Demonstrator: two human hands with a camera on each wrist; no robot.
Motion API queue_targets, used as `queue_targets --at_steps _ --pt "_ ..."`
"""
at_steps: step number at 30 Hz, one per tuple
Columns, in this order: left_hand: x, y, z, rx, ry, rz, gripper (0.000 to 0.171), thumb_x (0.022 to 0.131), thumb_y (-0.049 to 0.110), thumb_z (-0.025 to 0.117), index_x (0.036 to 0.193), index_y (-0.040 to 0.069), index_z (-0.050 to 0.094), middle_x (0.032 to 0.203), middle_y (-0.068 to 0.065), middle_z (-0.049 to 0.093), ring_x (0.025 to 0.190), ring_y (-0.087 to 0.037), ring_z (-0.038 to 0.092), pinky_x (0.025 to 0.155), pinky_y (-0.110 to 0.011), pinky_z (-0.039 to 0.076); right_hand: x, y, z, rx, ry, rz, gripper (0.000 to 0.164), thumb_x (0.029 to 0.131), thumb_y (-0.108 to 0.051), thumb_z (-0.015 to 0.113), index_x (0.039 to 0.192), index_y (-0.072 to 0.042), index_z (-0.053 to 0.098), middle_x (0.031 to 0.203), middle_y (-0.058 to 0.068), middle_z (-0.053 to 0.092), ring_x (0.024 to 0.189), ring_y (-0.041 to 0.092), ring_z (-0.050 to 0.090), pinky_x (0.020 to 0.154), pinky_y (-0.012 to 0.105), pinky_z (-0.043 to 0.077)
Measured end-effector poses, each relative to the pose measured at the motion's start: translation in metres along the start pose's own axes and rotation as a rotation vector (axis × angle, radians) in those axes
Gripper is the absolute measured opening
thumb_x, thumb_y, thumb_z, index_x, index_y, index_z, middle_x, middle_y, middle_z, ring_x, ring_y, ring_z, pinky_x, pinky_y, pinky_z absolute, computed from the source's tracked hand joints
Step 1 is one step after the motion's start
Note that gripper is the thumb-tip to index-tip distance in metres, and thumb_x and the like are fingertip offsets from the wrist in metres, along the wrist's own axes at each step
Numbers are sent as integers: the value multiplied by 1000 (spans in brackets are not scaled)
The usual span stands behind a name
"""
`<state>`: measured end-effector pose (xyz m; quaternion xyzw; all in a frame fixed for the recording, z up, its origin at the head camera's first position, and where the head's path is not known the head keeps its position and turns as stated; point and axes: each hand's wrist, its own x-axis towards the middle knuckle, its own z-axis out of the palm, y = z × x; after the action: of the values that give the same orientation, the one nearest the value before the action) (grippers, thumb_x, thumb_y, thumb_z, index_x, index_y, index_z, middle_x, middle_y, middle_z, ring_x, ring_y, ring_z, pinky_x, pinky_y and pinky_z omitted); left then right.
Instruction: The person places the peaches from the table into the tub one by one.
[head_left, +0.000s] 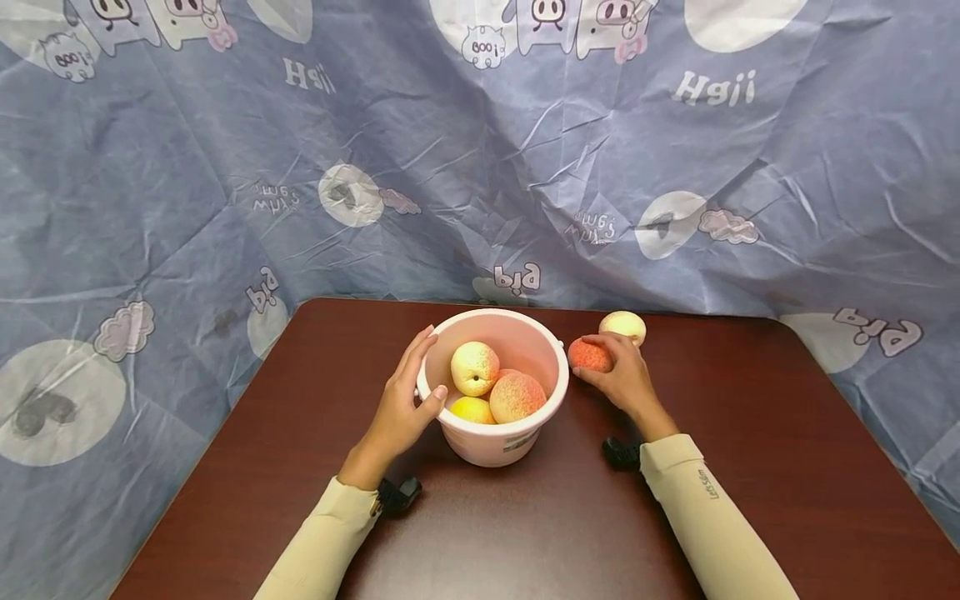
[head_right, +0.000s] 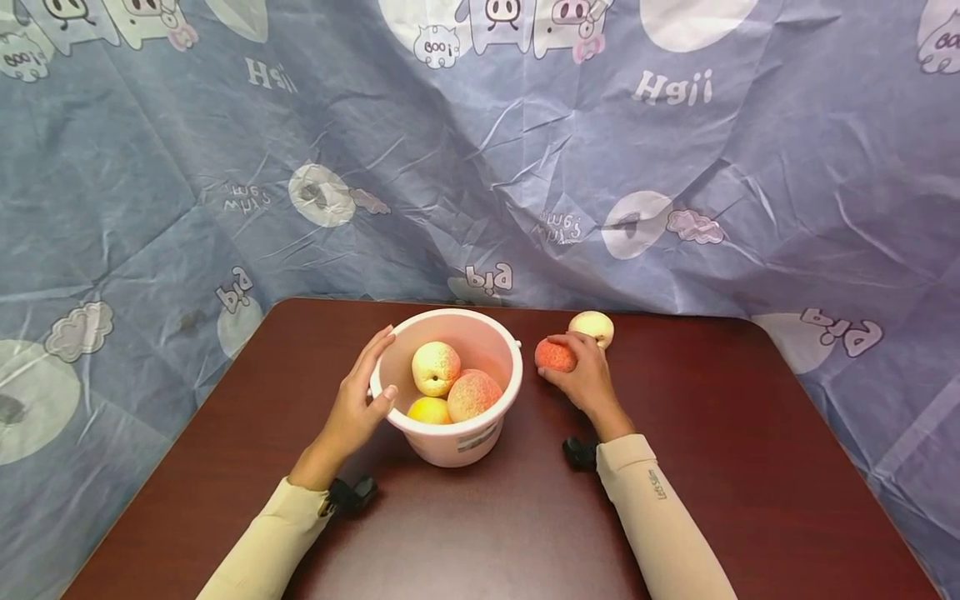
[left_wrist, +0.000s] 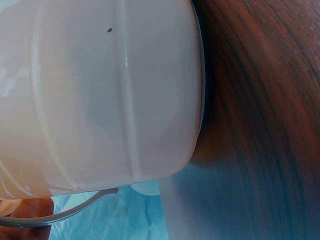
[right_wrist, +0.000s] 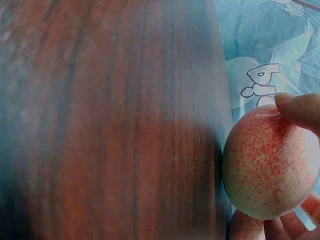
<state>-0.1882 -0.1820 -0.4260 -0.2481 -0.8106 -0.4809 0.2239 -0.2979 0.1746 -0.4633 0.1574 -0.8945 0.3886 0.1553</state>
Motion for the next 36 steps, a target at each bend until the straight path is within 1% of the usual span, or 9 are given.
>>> queue_targets --at_steps 5,13,23,30,36 --pt "-1 1 0 0 -1 0 71 90 40 52 150 9 32 157 1 24 141 -19 30 109 -51 30 -1 1 2 1 13 -8 54 71 -17 85 121 -10 64 129 17 54 121 35 46 98 55 34" --pt "0 1 0 -13 1 9 68 89 32 55 149 9 33 157 -1 25 140 -23 31 108 -53 30 -4 -1 1 24 16 26 55 73 -18 84 123 -9 63 132 18 52 124 36 46 99 55 35" --pt "-1 -1 0 -2 4 2 70 89 36 54 150 9 33 157 0 24 140 -22 31 108 -52 31 -6 2 3 21 70 3 55 70 -17 85 120 -10 65 129 18 56 121 35 49 98 53 36" --pt "-1 -1 1 -7 3 5 70 89 35 55 149 9 33 157 -1 25 140 -23 31 108 -52 31 -7 5 3 15 85 28 54 70 -18 85 121 -12 65 127 15 57 117 35 50 97 53 37" --pt "-1 -1 1 -12 2 -6 70 89 38 54 150 9 32 157 2 24 141 -19 30 109 -49 30 -9 6 4 19 121 31 55 68 -19 87 119 -13 67 124 13 60 114 33 52 95 50 39"
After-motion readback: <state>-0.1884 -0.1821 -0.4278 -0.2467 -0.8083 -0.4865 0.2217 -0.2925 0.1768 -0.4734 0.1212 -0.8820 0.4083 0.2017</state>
